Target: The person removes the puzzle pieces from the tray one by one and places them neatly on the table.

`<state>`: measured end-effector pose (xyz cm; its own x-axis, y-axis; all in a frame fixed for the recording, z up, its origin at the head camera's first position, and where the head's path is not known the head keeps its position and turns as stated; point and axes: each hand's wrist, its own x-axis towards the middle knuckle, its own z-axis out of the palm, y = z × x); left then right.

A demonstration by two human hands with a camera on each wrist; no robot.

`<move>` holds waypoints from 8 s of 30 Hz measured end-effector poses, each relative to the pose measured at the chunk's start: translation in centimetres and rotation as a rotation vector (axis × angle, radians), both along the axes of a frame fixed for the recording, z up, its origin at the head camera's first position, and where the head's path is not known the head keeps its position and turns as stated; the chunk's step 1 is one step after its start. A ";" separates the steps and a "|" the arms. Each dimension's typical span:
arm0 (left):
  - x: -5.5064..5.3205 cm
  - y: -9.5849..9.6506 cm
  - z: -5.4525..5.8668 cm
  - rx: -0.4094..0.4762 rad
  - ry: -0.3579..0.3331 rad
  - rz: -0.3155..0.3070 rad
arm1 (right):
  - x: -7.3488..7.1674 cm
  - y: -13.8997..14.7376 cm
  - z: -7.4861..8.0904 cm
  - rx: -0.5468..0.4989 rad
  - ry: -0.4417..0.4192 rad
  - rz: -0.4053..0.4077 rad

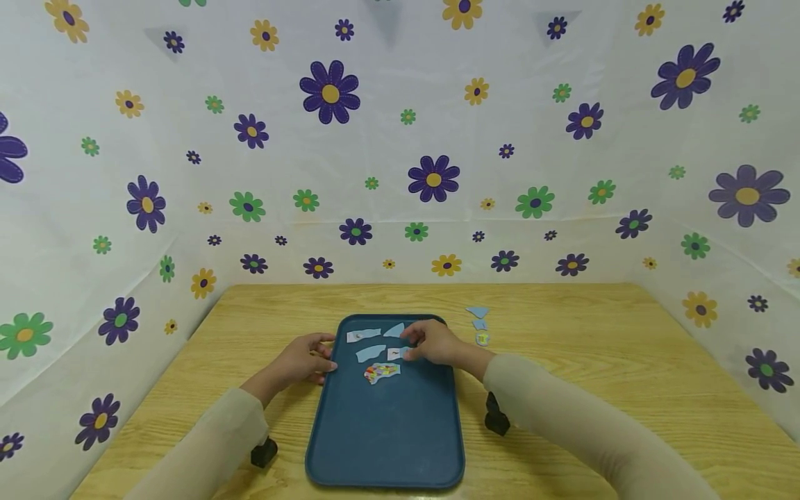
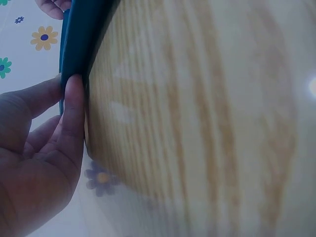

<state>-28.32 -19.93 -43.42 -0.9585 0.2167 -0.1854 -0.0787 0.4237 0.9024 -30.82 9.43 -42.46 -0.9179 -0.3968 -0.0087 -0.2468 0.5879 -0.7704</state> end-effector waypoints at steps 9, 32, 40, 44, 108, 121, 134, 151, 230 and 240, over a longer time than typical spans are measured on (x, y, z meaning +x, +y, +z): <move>0.1 0.0 0.0 0.004 0.003 -0.009 | 0.2 -0.4 0.2 0.044 0.008 0.006; 0.4 -0.2 0.1 0.000 0.008 -0.001 | 0.3 -0.9 -0.5 0.098 0.088 0.079; 0.4 -0.2 0.0 0.000 0.014 -0.007 | 0.6 -1.0 -0.6 0.105 0.093 0.053; 0.4 -0.2 0.0 0.000 0.016 -0.005 | 0.8 -1.0 -0.6 0.104 0.108 0.046; 0.1 -0.1 0.0 -0.010 0.025 -0.018 | 3.7 10.0 0.9 0.039 0.092 -0.134; 0.2 -0.1 0.0 -0.006 0.020 -0.018 | 4.2 12.2 0.4 0.052 0.070 -0.178; 0.1 0.0 0.0 -0.018 0.019 -0.011 | 4.0 13.7 -0.1 0.102 0.095 -0.160; 0.0 -0.1 -0.1 -0.016 0.017 -0.012 | 3.4 14.4 -0.7 0.064 0.094 -0.099; 0.0 0.0 0.1 -0.034 0.001 0.016 | 2.1 11.4 0.8 0.001 0.078 -0.136; 0.2 0.1 0.4 -0.041 0.011 0.001 | 1.4 7.5 1.7 -0.039 0.058 -0.098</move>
